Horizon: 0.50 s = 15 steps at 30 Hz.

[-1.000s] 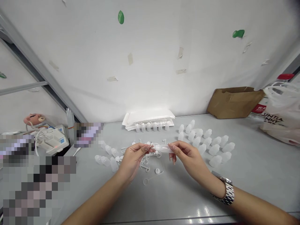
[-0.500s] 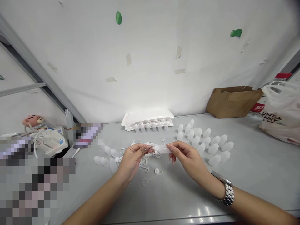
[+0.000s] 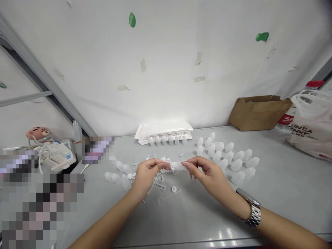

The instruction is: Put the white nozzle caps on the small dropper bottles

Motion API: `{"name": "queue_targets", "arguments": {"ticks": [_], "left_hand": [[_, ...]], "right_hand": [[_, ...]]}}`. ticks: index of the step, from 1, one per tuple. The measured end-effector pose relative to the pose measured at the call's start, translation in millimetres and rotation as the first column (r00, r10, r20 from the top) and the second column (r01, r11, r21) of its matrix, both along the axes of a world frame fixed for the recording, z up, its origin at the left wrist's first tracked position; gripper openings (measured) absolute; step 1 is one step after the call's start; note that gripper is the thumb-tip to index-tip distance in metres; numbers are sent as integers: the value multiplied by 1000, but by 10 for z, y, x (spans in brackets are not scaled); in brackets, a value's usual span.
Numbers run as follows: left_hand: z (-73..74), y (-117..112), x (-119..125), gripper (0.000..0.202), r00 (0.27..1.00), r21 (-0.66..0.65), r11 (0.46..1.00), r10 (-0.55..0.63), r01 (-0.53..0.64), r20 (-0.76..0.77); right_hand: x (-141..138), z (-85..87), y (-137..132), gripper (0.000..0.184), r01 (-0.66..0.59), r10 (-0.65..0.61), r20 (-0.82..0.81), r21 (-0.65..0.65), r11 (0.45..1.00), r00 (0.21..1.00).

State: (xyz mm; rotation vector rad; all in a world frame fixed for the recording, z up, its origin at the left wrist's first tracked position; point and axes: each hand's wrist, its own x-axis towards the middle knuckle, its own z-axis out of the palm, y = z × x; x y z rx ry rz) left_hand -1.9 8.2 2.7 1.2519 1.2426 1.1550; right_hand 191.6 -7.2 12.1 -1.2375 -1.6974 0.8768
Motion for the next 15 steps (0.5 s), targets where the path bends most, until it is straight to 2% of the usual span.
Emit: {"name": "queue_targets", "arguments": {"ticks": [3,6,11,15], "left_hand": [[8,-1,-16,11,985,99,995,20,-2,-174],[2,-7,-20,13,963,165,986,32,13,-267],[-22,-8,-28,14,954,182,983,28,28,-299],[-22,2,-45,15,964,161,984,-28,73,-264]], "right_hand": [[32,46,4,25,-36,31,102,46,998,994],[37,63,15,25,-63,53,134,72,995,990],[12,40,7,25,-67,57,130,78,995,990],[3,4,-2,25,-55,49,94,60,997,994]]}}
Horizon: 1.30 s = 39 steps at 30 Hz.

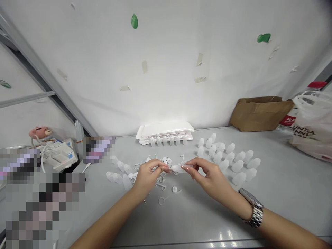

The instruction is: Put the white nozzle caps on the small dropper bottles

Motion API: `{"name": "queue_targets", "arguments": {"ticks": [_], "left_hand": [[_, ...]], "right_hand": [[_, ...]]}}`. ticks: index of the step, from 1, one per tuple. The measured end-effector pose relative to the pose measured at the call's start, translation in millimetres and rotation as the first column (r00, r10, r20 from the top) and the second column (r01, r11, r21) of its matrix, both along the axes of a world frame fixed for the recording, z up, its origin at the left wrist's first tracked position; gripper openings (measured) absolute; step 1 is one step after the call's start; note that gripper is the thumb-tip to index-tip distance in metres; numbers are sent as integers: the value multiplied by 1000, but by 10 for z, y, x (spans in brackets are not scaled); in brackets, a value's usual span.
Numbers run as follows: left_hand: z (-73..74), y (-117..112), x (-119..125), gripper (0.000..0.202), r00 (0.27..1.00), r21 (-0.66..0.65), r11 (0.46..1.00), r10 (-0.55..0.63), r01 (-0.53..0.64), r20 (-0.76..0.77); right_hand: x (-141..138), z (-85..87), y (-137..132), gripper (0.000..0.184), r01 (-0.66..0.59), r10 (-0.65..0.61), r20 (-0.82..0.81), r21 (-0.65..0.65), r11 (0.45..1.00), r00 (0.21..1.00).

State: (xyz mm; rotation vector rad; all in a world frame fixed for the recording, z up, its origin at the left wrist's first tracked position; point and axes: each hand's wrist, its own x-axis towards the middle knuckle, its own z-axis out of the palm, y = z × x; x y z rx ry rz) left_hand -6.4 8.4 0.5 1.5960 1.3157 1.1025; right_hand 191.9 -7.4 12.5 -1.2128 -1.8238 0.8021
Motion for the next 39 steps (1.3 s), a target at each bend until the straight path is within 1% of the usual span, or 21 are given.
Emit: {"name": "queue_targets", "arguments": {"ticks": [3,6,9,11,13,16,19,24,28,30,33,35,36,38,39], "left_hand": [[27,1,-1,14,999,-36,999,-13,15,53],[62,2,-1,11,995,-24,1000,4,-1,99],[87,11,-14,20,986,-22,1000,-16,20,166],[98,18,-25,26,979,-34,999,-23,30,200],[106,23,-28,29,979,-40,999,-22,31,203],[110,22,-12,29,983,-38,998,-35,43,179],[102,12,12,24,985,-26,999,-31,35,167],[65,-10,32,23,996,29,1000,-2,0,92],[41,-26,32,22,1000,66,998,9,-10,20],[52,-32,23,23,1000,98,995,19,-19,5],[89,-43,6,24,999,201,979,40,-33,-33],[99,-53,3,23,992,283,959,15,21,-125],[96,-59,4,23,983,308,949,-10,66,-181],[77,-71,11,24,964,321,937,-52,137,-259],[66,-77,13,23,963,317,938,-57,143,-265]], "right_hand": [[-9,-24,20,27,2,-7,-66,-69,998,998],[-17,-29,57,30,-12,-15,-163,-165,986,986],[-12,-27,93,33,-37,-20,-242,-228,973,970],[-4,-31,110,34,-47,-22,-272,-243,969,962],[3,-39,118,35,-47,-25,-285,-244,969,958],[5,-44,115,36,-46,-24,-282,-242,969,959],[-7,-42,102,35,-51,-17,-276,-238,970,961],[-29,-61,87,33,-34,-26,-238,-246,969,971],[-18,-72,105,30,-38,-9,-211,-218,975,978],[-11,-71,113,29,-79,33,-208,-217,973,978],[-25,-85,94,23,-195,153,-197,-215,957,968],[-56,-116,57,21,-244,219,-147,-186,952,965],[-74,-135,35,23,-255,239,-110,-166,953,965],[-107,-166,0,26,-257,256,-29,-142,956,966],[-116,-172,-7,22,-255,258,8,-136,957,966]]}}
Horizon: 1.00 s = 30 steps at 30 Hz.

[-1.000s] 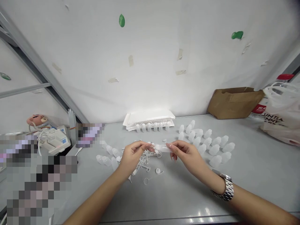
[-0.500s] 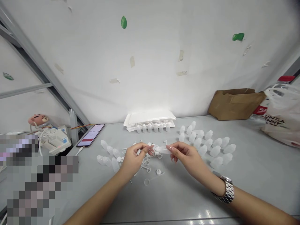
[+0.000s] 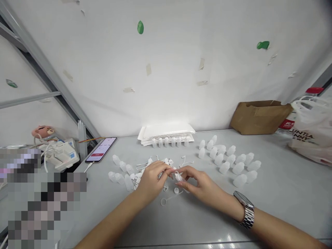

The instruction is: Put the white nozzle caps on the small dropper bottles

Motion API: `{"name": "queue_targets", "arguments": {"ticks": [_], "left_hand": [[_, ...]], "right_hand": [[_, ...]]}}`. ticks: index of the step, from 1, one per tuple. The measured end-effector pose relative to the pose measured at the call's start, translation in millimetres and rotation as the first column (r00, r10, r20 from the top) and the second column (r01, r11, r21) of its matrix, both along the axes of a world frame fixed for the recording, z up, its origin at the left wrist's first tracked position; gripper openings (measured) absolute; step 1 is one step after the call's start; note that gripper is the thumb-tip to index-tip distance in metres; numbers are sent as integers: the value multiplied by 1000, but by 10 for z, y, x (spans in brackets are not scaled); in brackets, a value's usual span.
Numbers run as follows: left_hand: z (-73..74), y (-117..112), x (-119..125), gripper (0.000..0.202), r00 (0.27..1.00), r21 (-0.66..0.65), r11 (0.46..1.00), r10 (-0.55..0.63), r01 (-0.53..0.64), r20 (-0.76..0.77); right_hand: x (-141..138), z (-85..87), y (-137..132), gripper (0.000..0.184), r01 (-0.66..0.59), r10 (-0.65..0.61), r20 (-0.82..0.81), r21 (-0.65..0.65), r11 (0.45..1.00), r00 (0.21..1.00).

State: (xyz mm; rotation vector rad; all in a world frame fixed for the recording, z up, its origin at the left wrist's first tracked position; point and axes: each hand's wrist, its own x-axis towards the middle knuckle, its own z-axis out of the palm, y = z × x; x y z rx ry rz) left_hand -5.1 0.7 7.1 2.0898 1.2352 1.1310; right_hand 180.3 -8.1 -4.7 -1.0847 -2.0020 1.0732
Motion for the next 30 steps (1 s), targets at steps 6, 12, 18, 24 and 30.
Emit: {"name": "queue_targets", "arguments": {"ticks": [6,12,18,24,30], "left_hand": [[19,-1,-39,29,976,-138,979,167,-148,142],[-39,16,-80,33,983,-111,979,175,-168,52],[-122,28,-85,32,980,-7,985,171,-173,-103],[-122,37,-84,30,966,40,984,178,-173,-186],[-137,54,-85,29,961,31,985,174,-172,-213]], "right_hand": [[129,235,237,19,231,-236,-11,267,936,972],[383,609,795,25,493,-545,99,318,810,832],[441,502,1152,15,395,-540,362,402,826,760],[403,375,1337,8,309,-473,535,370,876,700],[369,309,1481,16,297,-442,602,329,896,665]]}}
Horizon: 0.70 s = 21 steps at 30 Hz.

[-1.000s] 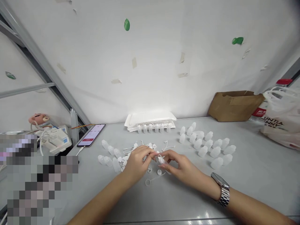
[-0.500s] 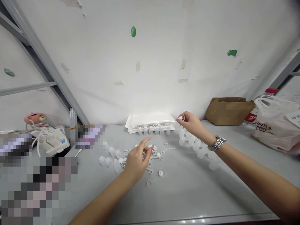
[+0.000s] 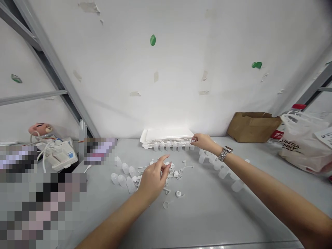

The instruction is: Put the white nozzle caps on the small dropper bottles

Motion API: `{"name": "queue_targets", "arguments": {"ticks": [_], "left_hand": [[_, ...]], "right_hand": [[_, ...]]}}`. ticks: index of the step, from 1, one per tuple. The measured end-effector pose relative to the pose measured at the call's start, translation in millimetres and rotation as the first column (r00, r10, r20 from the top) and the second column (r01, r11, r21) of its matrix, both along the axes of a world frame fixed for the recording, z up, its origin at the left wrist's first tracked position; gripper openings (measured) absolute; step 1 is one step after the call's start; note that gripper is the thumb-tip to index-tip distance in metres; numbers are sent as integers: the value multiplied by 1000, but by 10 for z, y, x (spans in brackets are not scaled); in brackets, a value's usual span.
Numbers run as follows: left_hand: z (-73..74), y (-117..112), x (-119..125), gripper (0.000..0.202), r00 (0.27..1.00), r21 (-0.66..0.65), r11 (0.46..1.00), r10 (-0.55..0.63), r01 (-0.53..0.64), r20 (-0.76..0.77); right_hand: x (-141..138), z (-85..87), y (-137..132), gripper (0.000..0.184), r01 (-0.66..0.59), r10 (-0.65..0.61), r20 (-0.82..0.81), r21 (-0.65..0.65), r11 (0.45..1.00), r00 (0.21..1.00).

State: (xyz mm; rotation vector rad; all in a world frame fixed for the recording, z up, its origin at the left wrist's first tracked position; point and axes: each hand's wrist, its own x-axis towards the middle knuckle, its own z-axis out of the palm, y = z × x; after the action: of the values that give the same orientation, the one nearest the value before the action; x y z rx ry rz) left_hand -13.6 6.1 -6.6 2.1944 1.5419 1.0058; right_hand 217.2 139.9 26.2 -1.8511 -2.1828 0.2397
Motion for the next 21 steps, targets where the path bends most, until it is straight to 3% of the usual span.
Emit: {"name": "queue_targets", "arguments": {"ticks": [10,18,21], "left_hand": [[-25,15,-6,29,999,-46,998,42,-41,18],[-31,98,-41,25,980,-58,983,179,-175,83],[-33,122,-52,25,977,-80,978,197,-191,84]], "right_hand": [[282,338,-278,29,49,-49,16,-13,999,999],[225,131,-299,14,27,-17,154,-65,998,988],[183,148,-301,13,13,-6,166,-43,999,986]]}}
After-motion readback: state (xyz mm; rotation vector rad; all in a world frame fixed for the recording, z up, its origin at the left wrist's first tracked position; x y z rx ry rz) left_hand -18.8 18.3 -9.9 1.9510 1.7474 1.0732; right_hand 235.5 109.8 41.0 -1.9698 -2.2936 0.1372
